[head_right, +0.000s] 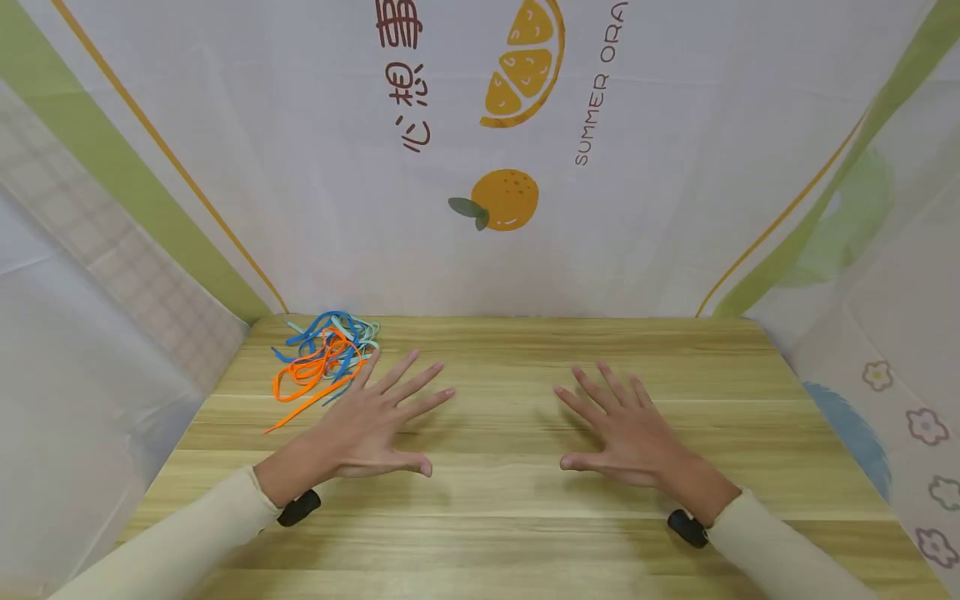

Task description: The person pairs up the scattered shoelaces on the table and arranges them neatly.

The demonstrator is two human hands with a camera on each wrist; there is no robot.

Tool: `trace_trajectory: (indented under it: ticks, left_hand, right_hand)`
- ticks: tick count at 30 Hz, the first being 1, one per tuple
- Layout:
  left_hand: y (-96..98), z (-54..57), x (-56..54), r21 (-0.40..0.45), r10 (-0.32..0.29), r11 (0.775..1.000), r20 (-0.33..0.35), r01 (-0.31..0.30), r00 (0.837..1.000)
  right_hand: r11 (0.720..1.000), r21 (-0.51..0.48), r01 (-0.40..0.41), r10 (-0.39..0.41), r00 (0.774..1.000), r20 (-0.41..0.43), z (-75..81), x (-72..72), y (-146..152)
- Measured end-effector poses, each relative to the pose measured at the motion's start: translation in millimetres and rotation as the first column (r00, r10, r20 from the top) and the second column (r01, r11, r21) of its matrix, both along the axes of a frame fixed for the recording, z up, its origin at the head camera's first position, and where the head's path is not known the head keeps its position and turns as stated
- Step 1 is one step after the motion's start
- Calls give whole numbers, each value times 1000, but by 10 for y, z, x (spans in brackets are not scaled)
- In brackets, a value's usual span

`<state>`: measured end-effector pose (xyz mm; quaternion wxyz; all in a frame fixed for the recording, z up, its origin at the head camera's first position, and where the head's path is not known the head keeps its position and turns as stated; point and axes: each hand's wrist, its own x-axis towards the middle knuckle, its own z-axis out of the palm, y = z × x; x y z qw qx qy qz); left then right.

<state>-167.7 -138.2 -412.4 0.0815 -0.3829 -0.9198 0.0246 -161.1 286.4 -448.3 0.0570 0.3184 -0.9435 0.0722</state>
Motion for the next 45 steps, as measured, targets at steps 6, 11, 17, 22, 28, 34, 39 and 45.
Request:
trace_trajectory:
  ticks: [6,11,17,22,28,34,39,45]
  left_hand:
    - [-113,-21,3,-9,22,1000,-14,-22,1000]
    - [-243,-57,2,25,30,999,-11,-29,999]
    - [-418,-110,13,57,56,997,0,-55,998]
    - [-560,-163,46,101,73,992,-5,-72,997]
    - [-692,-204,87,124,118,985,26,-120,993]
    - [-816,-207,87,143,146,978,40,-150,988]
    - [-884,-209,79,142,151,978,33,-155,988]
    - [-907,-213,70,151,162,975,29,-164,986]
  right_hand:
    - [999,-10,33,-32,999,35,-3,13,141]
    - [998,-25,66,-64,996,61,-3,42,246]
    - [995,-23,99,-98,993,61,0,77,358]
    - [993,-34,112,-109,992,68,-18,113,440]
    - [990,-34,140,-137,988,69,-53,146,571]
    - [986,-33,164,-161,985,64,-83,156,698]
    - [986,-28,163,-161,985,68,-99,146,746]
    - [982,-104,155,-145,984,101,-86,107,725]
